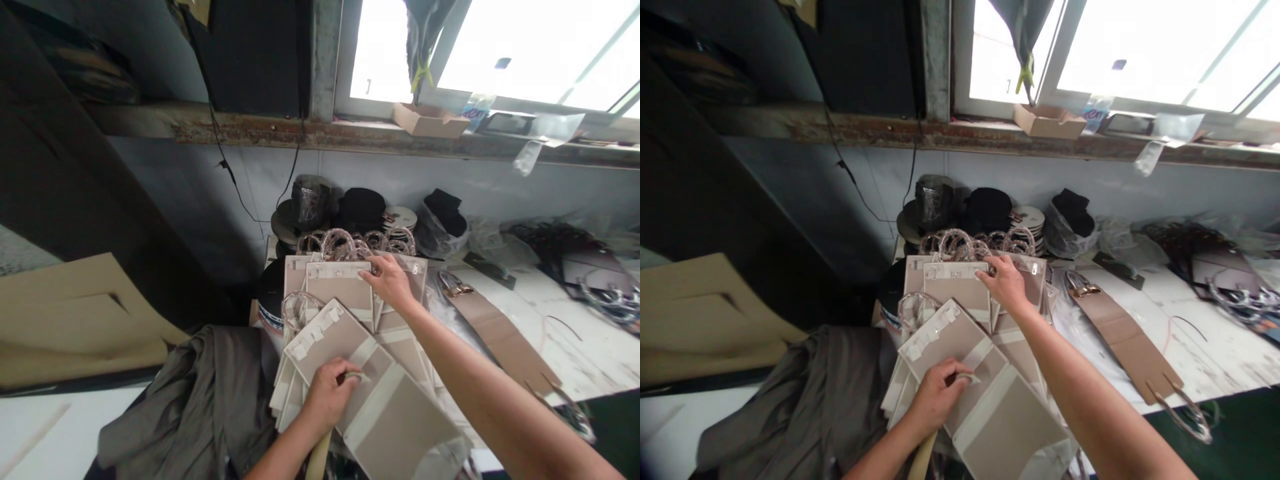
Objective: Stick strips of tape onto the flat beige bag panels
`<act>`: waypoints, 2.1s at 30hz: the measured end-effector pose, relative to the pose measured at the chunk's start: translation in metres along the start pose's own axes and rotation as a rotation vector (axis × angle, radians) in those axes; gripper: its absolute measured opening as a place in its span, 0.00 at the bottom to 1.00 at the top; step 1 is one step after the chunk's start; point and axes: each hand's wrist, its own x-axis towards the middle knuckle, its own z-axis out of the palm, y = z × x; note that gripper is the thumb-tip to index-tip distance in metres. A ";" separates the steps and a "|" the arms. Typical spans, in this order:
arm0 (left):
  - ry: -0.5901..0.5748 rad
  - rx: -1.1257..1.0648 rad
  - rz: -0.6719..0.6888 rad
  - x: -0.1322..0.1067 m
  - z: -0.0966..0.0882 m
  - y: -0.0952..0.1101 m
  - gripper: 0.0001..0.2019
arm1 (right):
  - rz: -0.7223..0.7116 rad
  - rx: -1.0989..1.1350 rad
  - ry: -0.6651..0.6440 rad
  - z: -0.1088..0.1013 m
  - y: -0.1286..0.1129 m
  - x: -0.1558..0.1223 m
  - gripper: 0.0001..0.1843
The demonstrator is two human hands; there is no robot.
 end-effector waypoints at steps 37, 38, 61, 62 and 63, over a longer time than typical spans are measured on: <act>0.291 0.492 0.465 0.006 -0.046 0.039 0.10 | -0.456 -0.185 -0.519 -0.040 -0.095 -0.091 0.10; 0.316 0.492 0.480 0.005 -0.047 0.037 0.10 | -0.418 -0.141 -0.510 -0.036 -0.093 -0.088 0.11; 0.123 -0.012 0.076 0.011 -0.013 -0.025 0.18 | -0.227 -0.297 -0.039 0.048 -0.057 0.001 0.09; 0.113 -0.016 0.072 0.012 -0.013 -0.026 0.18 | -0.194 -0.264 -0.025 0.048 -0.057 0.002 0.09; 0.108 -0.020 0.068 0.012 -0.014 -0.028 0.17 | -0.162 -0.227 -0.012 0.049 -0.056 0.004 0.09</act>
